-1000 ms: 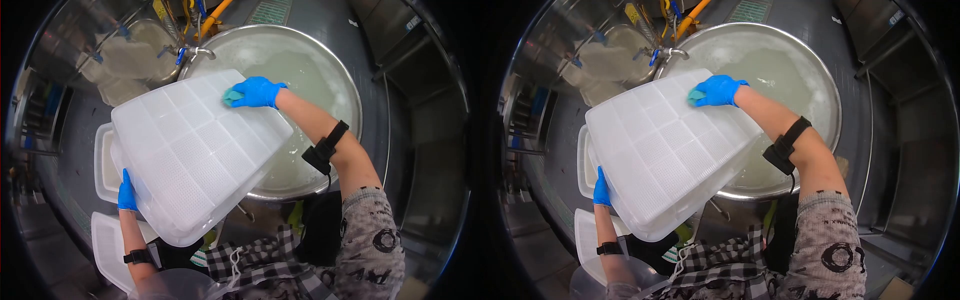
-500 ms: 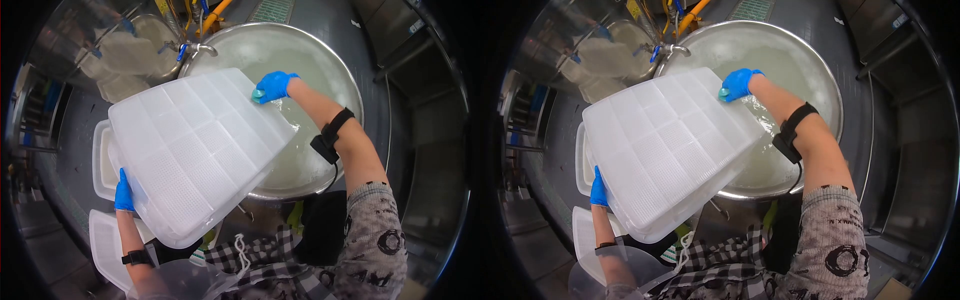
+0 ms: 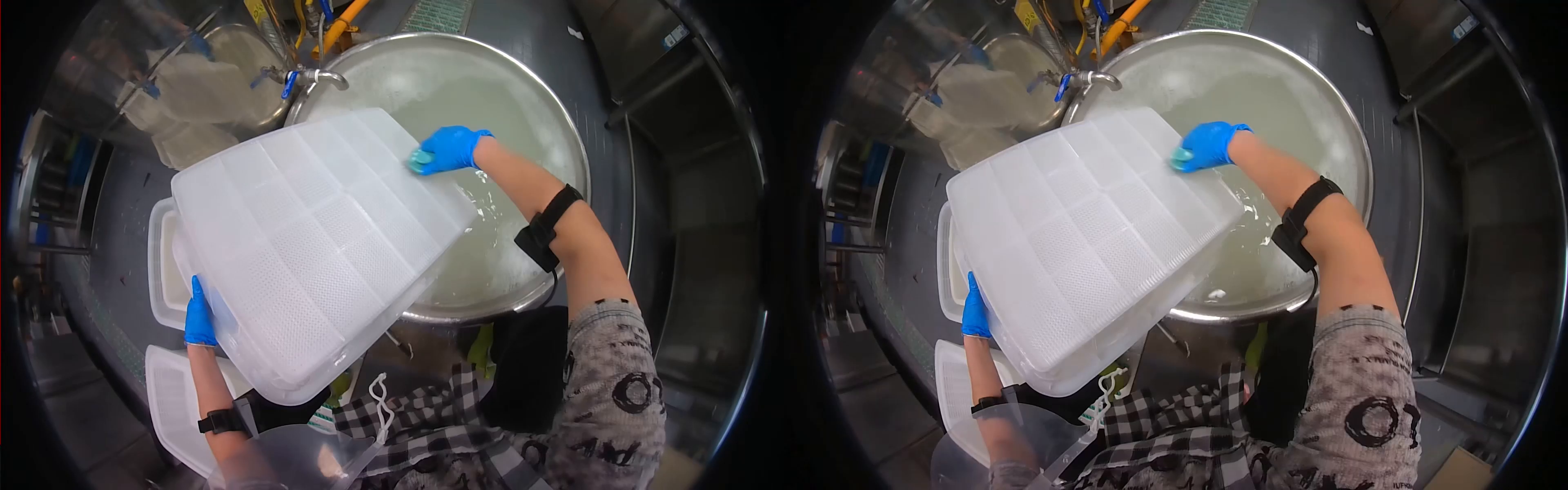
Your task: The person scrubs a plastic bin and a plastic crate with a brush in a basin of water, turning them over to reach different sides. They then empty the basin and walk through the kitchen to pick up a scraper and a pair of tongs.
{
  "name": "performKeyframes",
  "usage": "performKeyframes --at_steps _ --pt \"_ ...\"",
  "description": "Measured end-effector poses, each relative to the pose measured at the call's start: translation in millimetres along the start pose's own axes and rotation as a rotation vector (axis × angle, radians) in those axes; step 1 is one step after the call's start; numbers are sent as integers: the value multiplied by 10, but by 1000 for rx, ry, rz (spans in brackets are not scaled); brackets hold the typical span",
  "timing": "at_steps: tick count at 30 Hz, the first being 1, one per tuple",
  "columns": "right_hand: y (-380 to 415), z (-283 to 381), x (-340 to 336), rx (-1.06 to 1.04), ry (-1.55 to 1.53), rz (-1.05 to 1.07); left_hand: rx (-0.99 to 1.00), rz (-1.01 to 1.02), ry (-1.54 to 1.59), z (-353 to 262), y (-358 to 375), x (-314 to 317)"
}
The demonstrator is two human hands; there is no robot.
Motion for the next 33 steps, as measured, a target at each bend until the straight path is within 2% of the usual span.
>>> performKeyframes --at_steps 1,2,5,7,8,9,11,15,19,21,22,23,25,27,29,33 --pt "13 -79 -2 13 189 57 -6 9 -9 4 -15 -2" --pt "27 -100 10 14 184 61 -11 10 -13 36 -30 -56" --pt "137 -109 -224 142 57 -28 -4 -4 -19 100 -87 -77" --pt "226 81 -219 151 -232 -115 17 -6 -1 44 9 -24" --pt "223 -54 57 184 -102 -7 13 -5 -4 43 14 -39" --pt "272 -212 205 185 -100 -9 12 -16 -18 24 -3 -59" --pt "407 -296 230 216 25 101 13 -33 -12 -49 -6 -1" --pt "374 -291 127 171 70 47 5 -20 -68 -132 63 153" --pt "592 -269 373 150 44 48 37 7 -50 -96 8 83" --pt "763 -352 322 180 181 124 18 19 -35 -116 16 109" --pt "769 -387 326 241 155 191 -17 34 -43 -94 56 118" --pt "775 -349 333 247 157 187 -13 40 -42 -89 51 112" --pt "719 -135 188 134 -48 -144 25 -24 -81 -62 16 44" --pt "693 -44 211 128 -69 -131 33 -24 -68 -34 14 9" --pt "667 -343 324 295 100 -58 41 -38 -46 -12 -5 -85" --pt "634 -449 278 293 153 -65 32 -44 -86 53 -82 -244"
Point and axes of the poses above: each hand's wrist, its own y-axis away from the middle knuckle, its own x-axis out of the palm, z = x × y, the point moved 6 cm from there along -y, towards the middle knuckle, and after that the axes turned 4 degrees about -z, right-handed, at the moved point
